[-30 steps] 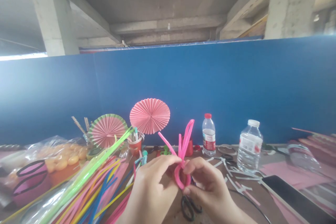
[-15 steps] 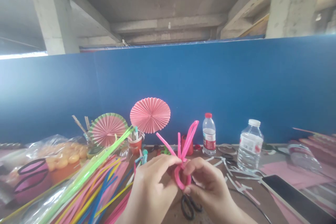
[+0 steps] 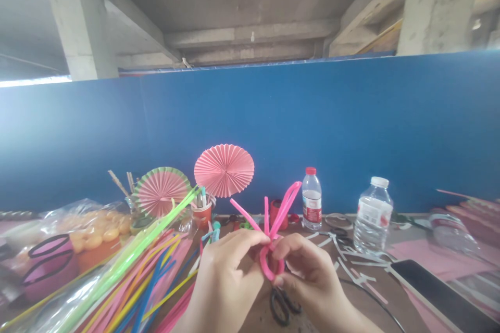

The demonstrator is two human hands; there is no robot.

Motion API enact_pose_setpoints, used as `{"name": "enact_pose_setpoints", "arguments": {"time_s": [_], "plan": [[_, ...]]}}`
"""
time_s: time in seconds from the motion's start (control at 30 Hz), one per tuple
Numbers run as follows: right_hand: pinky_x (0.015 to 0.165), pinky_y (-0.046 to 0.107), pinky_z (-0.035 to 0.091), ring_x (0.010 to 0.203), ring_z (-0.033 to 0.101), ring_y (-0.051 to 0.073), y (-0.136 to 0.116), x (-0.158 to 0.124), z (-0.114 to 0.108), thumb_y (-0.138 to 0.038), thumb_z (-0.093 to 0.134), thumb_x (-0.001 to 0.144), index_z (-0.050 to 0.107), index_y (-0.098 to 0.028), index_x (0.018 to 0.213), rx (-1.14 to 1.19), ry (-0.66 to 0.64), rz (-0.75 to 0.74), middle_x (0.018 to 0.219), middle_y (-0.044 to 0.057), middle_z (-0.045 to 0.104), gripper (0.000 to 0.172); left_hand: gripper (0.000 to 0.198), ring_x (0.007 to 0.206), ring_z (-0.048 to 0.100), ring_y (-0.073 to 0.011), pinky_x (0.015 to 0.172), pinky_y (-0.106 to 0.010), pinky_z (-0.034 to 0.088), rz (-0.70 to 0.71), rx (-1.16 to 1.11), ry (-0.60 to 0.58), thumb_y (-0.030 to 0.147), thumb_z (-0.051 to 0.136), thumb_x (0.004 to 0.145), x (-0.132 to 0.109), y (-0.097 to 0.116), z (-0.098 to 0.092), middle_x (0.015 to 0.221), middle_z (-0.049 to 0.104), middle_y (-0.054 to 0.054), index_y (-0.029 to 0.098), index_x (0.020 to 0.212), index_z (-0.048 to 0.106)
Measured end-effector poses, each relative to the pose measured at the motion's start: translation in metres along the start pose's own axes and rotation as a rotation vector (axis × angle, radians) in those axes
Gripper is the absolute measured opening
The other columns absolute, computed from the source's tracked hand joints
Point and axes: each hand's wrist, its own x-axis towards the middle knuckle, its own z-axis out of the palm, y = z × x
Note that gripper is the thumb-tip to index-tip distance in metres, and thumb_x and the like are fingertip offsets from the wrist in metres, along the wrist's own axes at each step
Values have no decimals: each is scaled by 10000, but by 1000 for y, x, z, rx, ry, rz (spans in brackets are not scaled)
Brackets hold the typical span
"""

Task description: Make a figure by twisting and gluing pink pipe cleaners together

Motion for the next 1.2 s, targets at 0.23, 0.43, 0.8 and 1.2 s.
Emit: {"name": "enact_pose_setpoints", "arguments": {"time_s": [0.23, 0.43, 0.8, 1.2], "plan": [[629, 207, 439, 673, 548, 101, 6, 2, 0, -147, 726, 691, 597, -221, 826, 235, 84, 27, 720, -27, 593, 201, 333, 763, 650, -148, 684, -262, 529, 62, -16, -12, 48, 522, 733, 2, 3, -1, 858, 698, -31, 207, 1016, 593], [616, 212, 432, 664, 530, 102, 4, 6, 2, -193, 764, 654, 577, -235, 875, 428, 120, 40, 719, -29, 570, 293, 313, 744, 638, -135, 669, -240, 532, 88, -112, -37, 49, 571, 710, 6, 8, -1, 851, 682, -18, 211, 978, 572], [593, 177, 406, 649, 519, 78, -7, 6, -2, -230, 745, 684, 528, -232, 893, 422, 26, 78, 723, -46, 540, 302, 338, 881, 548, -189, 757, -338, 474, 238, 164, -43, 121, 593, 759, 6, -1, -14, 931, 575, -52, 231, 1074, 546], [536, 194, 425, 602, 563, 91, -23, 12, -1, -301, 749, 676, 519, -232, 999, 446, 31, 181, 712, -35, 582, 403, 111, 798, 604, -135, 703, -235, 492, 25, -107, -216, 164, 508, 838, 13, 9, -21, 860, 629, -11, 236, 831, 593]]}}
